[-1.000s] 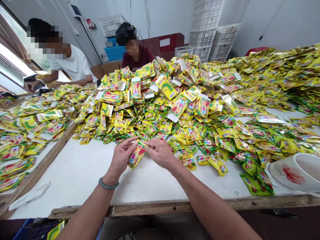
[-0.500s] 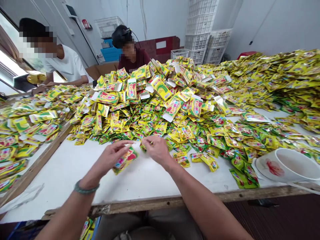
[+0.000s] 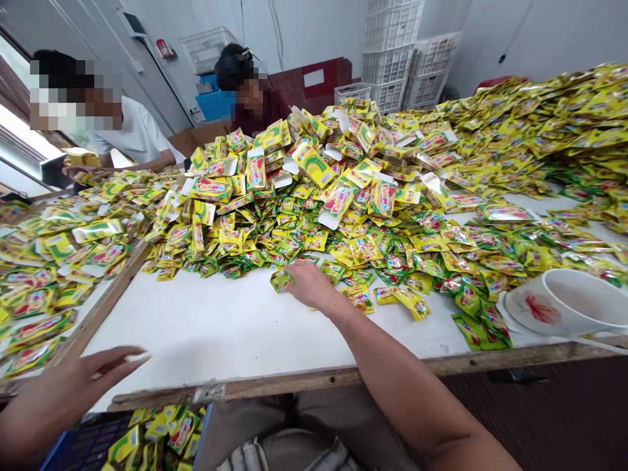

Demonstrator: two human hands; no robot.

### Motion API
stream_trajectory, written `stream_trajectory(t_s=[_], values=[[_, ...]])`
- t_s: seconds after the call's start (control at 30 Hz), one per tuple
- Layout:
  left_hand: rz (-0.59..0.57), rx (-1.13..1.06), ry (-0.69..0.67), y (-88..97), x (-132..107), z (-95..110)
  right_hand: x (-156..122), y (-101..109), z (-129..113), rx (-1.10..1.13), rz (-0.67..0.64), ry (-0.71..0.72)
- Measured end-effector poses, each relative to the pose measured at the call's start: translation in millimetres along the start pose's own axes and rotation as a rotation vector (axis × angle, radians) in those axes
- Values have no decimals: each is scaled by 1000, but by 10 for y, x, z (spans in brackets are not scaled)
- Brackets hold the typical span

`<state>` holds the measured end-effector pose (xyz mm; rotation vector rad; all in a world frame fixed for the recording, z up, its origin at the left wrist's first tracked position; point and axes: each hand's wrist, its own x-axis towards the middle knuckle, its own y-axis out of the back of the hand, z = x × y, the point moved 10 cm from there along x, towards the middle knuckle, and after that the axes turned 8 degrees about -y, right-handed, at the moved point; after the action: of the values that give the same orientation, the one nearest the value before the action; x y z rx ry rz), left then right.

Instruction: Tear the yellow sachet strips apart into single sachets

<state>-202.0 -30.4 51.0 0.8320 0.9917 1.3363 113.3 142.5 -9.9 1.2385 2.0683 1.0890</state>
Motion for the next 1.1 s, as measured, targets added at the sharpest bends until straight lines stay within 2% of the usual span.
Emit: stream_trajectory(t_s=[0.03,0.13,0.2,0.3,0.37,0.4,0.47,0.53,0.6,0.7,0.8,0.9,1.0,1.1], values=[[-28,41,43,-121,142,229,9,81,78,24,40,-48],[-61,7,-80,-528,657,1140,7,354,346,65,159,-181],[20,2,-190,-733,952,1640,-6,474,446,56,183,-202],[88,6,-515,-1086,1194,2266,-41,442,403,-1,51,-120],[54,46,-673,-1340,1264,2456,-111,326,334,-109,-89,-80],[34,65,-690,-1438,1307,2456,-157,266,303,-176,-150,-74],[26,78,-614,-1529,1414,2312,-247,167,229,-302,-234,-58],[69,55,-497,-1490,1487,2105,-304,101,148,-393,-268,-38],[115,6,-456,-1404,1484,1987,-311,72,99,-446,-264,-33],[114,-51,-554,-1331,1375,2043,-268,99,106,-422,-224,-58],[33,-6,-646,-1387,1255,2151,-259,121,135,-380,-205,-55],[-7,4,-594,-1447,1265,2098,-289,86,126,-434,-202,-29],[92,-214,-393,-1371,1403,1844,-271,73,65,-483,-147,4],[151,-696,-171,-1374,1520,1555,-193,103,26,-412,-95,31]])
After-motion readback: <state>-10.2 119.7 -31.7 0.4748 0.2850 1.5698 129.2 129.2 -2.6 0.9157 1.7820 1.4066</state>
